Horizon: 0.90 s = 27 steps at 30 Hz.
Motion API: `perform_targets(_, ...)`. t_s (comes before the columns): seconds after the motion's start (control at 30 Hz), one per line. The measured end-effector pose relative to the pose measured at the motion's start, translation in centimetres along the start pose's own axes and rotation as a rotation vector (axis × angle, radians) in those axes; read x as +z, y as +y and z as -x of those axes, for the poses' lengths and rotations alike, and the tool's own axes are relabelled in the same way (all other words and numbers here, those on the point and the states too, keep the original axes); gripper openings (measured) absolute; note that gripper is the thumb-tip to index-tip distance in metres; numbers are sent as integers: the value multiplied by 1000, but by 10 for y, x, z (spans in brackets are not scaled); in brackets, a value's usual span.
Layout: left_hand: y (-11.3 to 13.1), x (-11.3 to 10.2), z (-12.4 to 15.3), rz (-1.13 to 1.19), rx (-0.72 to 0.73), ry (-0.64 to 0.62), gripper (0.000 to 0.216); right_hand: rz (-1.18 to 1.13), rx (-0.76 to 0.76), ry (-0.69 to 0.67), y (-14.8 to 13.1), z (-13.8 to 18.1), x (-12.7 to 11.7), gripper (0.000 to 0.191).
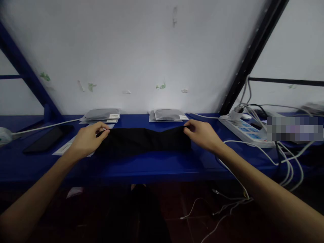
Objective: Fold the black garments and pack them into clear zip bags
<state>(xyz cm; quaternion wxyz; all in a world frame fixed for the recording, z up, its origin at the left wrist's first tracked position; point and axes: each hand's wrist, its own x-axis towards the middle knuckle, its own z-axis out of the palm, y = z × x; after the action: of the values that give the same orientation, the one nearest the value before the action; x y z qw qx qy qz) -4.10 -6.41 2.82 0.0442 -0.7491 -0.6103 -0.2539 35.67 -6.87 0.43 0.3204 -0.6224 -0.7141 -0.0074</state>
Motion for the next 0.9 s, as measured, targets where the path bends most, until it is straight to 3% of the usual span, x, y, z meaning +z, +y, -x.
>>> perform_targets(0.1, -9, 22, -17, -135, 94, -37, 23, 99, -2, -163, 5, -28, 23, 18)
perform_targets(0.2, -15, 39, -15, -246, 190, -42, 24, 143, 11, -225, 14, -33, 43, 20)
perform_targets(0.33, -16, 44, -9, -304, 207, -35, 27, 188, -44, -149, 27, -22, 59, 29)
perform_targets(0.53, -13, 42, -9, -354, 147, -50, 28, 96, -93, -98, 31, -9, 60, 40)
perform_targets(0.73, -12, 42, -7, -329, 135, -54, 31, -53, -119, -81, 31, -6, 57, 33)
perform_targets(0.9, -12, 42, -7, -314, 135, -54, 32, -85, -33, -45, 29, -5, 55, 29)
